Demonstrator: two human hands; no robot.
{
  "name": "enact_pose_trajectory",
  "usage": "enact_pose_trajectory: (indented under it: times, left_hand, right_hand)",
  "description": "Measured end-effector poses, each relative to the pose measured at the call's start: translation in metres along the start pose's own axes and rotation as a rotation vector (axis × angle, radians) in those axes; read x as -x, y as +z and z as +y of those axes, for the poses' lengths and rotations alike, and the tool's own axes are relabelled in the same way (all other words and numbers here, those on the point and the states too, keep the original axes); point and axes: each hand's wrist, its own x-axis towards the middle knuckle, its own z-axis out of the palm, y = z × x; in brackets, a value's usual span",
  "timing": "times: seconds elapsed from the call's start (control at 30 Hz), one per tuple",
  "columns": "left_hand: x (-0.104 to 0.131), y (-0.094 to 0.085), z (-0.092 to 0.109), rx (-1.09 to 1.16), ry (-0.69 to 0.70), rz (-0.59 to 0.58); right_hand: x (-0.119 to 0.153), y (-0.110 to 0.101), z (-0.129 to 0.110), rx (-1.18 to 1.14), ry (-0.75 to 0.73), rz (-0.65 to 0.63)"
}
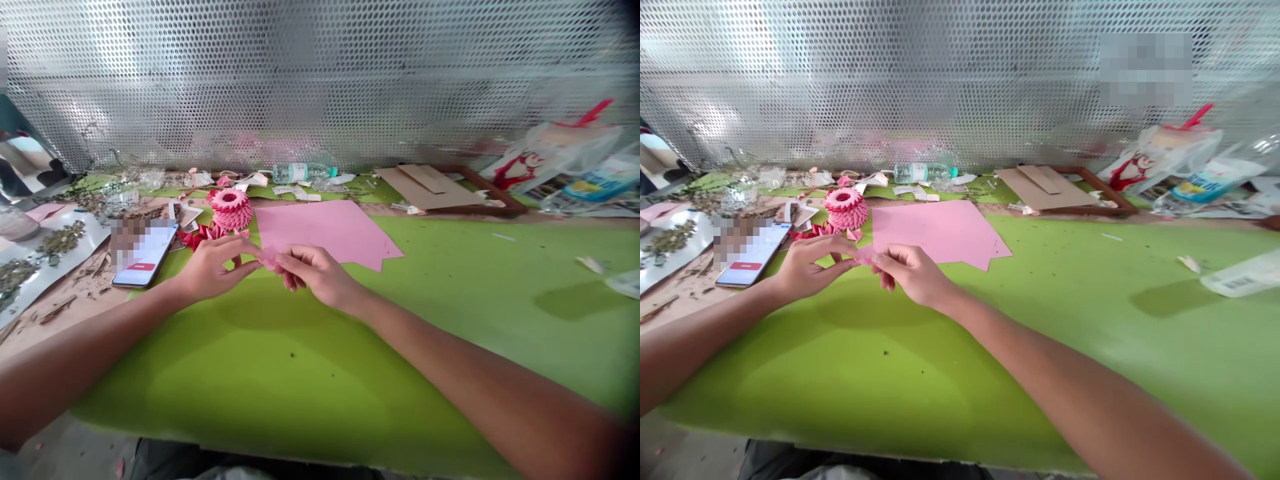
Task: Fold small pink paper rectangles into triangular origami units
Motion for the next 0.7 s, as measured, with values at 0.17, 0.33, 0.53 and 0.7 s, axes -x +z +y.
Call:
enact_pose_trajectory:
  times: [0.17,0.33,0.53,0.7]
  left_hand:
    - [-0.0015,0.0005,0.0045,0.024,0.023,0.039]
    - [0.0,0.0019,0.006,0.076,-0.009,0.02]
    - [-0.0023,-0.0005,0.0074,0.103,0.002,-0.009]
    - [-0.0009,0.0002,0.0047,0.075,0.053,0.003]
  right_hand:
    - [0.0,0.0015,0.0,-0.046,-0.003,-0.023]
    - [-0.0013,0.0015,0.0005,-0.148,0.065,-0.04]
    - [-0.0001,0.0014,-0.0024,-0.117,0.094,-0.05]
    - [0.0009,0.0012,-0.0047,-0.022,0.111,-0.036]
